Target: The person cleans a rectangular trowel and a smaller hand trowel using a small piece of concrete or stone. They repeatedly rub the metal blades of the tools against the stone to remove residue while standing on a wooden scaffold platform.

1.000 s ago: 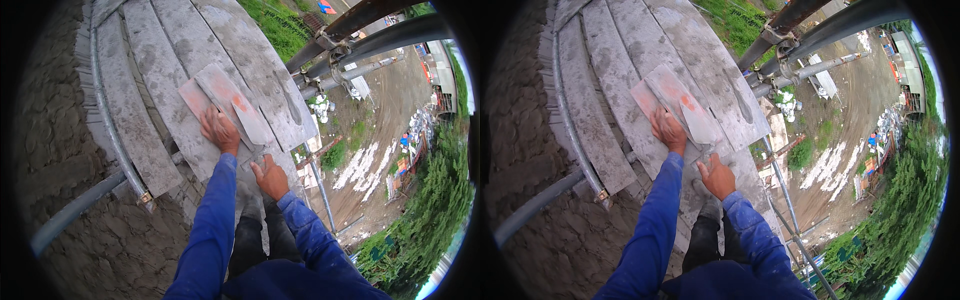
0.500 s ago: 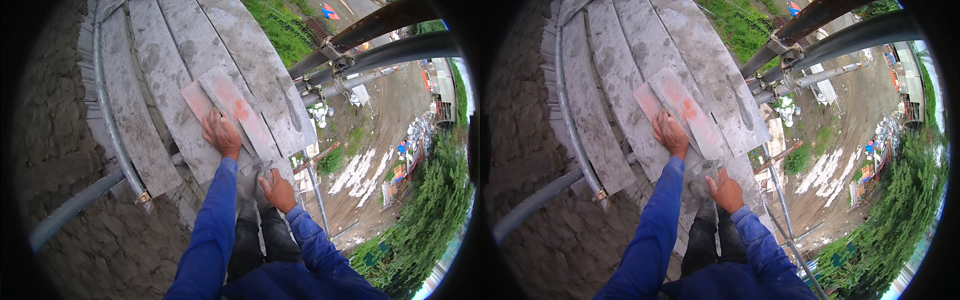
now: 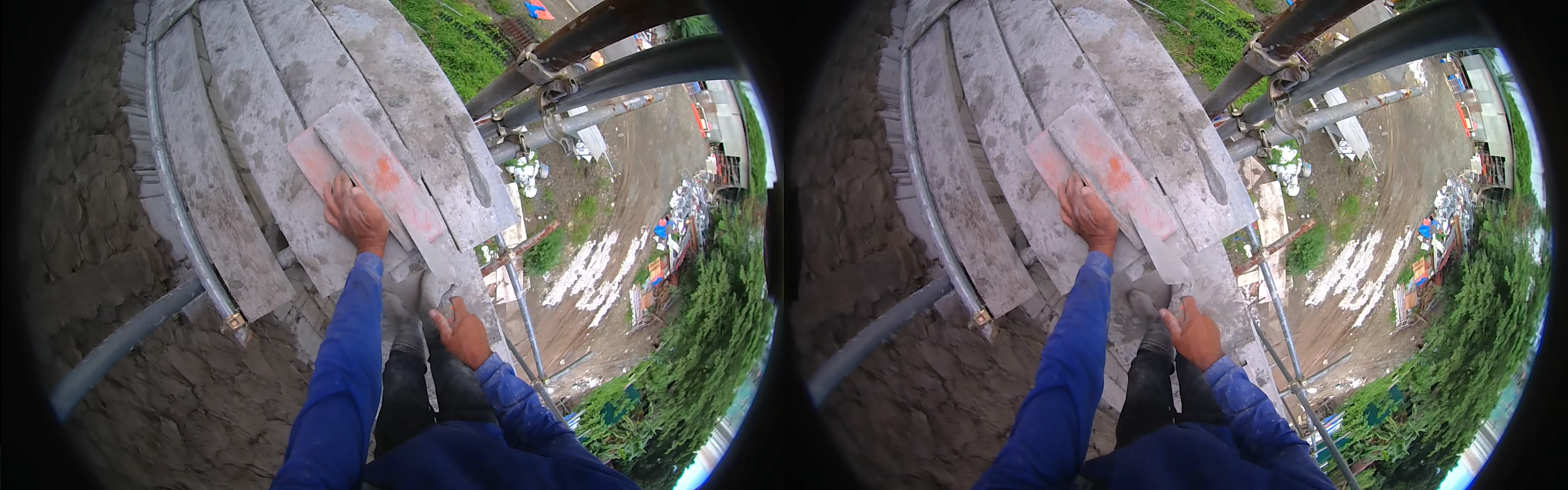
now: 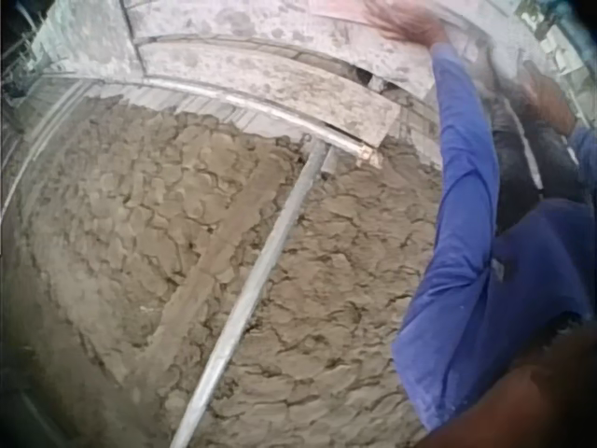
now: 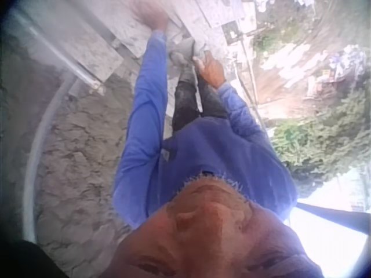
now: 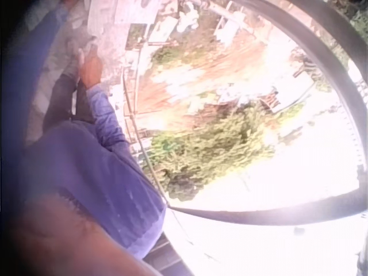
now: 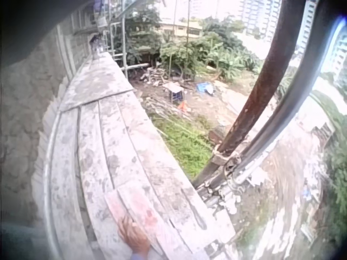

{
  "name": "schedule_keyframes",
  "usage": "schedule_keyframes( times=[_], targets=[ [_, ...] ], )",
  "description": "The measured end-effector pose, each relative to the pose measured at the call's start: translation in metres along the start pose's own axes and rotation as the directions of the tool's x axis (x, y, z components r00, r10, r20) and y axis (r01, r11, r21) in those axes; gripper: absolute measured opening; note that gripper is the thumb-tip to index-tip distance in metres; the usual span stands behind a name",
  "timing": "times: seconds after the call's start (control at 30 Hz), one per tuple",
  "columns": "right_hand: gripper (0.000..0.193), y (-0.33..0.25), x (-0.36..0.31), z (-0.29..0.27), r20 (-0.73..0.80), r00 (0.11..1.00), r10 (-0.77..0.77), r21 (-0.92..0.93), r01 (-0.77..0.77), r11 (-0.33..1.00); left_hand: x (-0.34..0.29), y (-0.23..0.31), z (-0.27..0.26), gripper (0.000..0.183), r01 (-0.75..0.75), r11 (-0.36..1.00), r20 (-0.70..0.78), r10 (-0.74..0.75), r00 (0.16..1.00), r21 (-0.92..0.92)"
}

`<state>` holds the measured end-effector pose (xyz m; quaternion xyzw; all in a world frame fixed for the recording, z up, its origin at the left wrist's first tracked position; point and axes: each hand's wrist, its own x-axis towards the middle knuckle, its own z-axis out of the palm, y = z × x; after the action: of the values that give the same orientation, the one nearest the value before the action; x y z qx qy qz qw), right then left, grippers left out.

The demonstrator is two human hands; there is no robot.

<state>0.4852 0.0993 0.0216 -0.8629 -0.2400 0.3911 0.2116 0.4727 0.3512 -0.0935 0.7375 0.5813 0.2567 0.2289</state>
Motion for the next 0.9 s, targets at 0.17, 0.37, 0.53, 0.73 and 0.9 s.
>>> schedule_keyframes(
  times=[0.17, 0.37, 0.53, 0.73, 0.9],
  targets=[
    [0.051, -0.017, 0.057, -0.01, -0.106, 0.993, -0.059, -0.007, 0.058, 0.998, -0.002, 0.003, 0.003, 0.06, 0.011, 1.0, 0.011, -0.011, 1.0, -0.024],
    [0.053, -0.002, -0.016, -0.004, -0.095, 0.993, 0.072, 0.21, -0.051, 0.976, -0.005, -0.006, 0.003, 0.06, -0.001, 1.0, 0.024, 0.001, 1.0, 0.008],
    [0.053, -0.025, 0.002, 0.0, -0.001, 1.0, -0.031, 0.286, 0.03, 0.958, -0.003, -0.003, 0.008, 0.057, -0.022, 1.0, 0.013, 0.022, 1.0, 0.005],
    [0.057, -0.027, 0.007, -0.013, 0.159, 0.987, -0.001, 0.281, -0.044, 0.959, -0.004, -0.015, 0.009, 0.053, -0.065, 0.997, 0.023, 0.064, 0.998, 0.049],
    [0.057, -0.058, 0.042, 0.002, 0.131, 0.991, -0.02, 0.197, -0.007, 0.98, -0.005, -0.016, 0.013, 0.06, -0.161, 0.969, 0.033, 0.158, 0.987, 0.185]
  ],
)
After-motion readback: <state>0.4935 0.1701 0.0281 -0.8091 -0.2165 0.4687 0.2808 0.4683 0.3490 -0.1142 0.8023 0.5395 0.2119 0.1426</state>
